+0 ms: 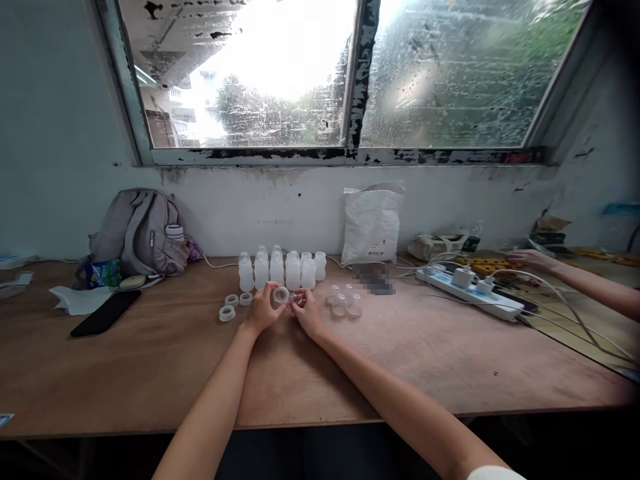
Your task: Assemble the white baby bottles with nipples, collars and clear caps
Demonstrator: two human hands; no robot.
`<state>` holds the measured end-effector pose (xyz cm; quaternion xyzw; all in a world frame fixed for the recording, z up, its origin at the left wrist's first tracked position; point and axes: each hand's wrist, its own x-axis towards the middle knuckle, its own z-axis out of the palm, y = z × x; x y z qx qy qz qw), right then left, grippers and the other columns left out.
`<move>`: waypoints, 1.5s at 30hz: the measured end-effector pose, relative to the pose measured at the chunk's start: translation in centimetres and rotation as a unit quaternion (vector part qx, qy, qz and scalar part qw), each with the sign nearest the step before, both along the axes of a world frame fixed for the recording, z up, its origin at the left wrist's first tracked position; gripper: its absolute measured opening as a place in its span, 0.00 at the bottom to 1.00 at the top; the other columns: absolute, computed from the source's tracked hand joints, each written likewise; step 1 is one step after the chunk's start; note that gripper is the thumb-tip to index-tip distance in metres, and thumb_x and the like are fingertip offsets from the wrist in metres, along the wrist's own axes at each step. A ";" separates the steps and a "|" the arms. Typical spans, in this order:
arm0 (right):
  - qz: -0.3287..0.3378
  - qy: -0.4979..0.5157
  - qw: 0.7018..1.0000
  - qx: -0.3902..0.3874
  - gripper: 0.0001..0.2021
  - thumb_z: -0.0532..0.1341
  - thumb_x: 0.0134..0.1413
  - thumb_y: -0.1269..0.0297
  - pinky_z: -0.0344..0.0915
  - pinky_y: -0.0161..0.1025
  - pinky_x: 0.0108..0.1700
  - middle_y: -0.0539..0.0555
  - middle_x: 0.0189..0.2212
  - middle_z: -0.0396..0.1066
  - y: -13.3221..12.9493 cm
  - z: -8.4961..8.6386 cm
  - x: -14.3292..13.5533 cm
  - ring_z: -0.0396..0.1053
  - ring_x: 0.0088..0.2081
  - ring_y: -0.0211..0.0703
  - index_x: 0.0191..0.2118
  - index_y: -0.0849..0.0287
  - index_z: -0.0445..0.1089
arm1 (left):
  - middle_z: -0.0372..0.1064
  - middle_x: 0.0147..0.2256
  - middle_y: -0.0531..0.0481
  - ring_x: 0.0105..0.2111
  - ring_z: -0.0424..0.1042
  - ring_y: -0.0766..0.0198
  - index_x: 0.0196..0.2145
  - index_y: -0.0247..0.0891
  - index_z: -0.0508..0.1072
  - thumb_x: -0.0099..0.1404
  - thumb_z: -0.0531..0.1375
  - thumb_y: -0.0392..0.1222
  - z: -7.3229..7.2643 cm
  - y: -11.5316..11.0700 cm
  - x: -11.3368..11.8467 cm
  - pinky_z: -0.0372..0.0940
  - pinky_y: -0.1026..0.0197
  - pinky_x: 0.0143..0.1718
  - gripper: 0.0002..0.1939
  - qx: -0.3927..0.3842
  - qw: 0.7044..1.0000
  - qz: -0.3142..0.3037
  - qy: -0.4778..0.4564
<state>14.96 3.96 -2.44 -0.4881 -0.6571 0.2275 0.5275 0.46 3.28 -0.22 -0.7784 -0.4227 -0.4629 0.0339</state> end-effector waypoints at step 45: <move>0.131 0.318 0.928 -0.145 0.10 0.56 0.37 0.67 0.58 0.34 0.31 0.50 0.27 0.70 0.1 1.6 0.8 0.64 0.30 0.38 0.31 0.59 0.70 | 0.69 0.36 0.48 0.32 0.70 0.62 0.50 0.40 0.65 0.60 0.56 0.49 -0.9 0.9 0.3 0.65 0.62 0.35 0.21 -0.063 0.996 -0.032 0.051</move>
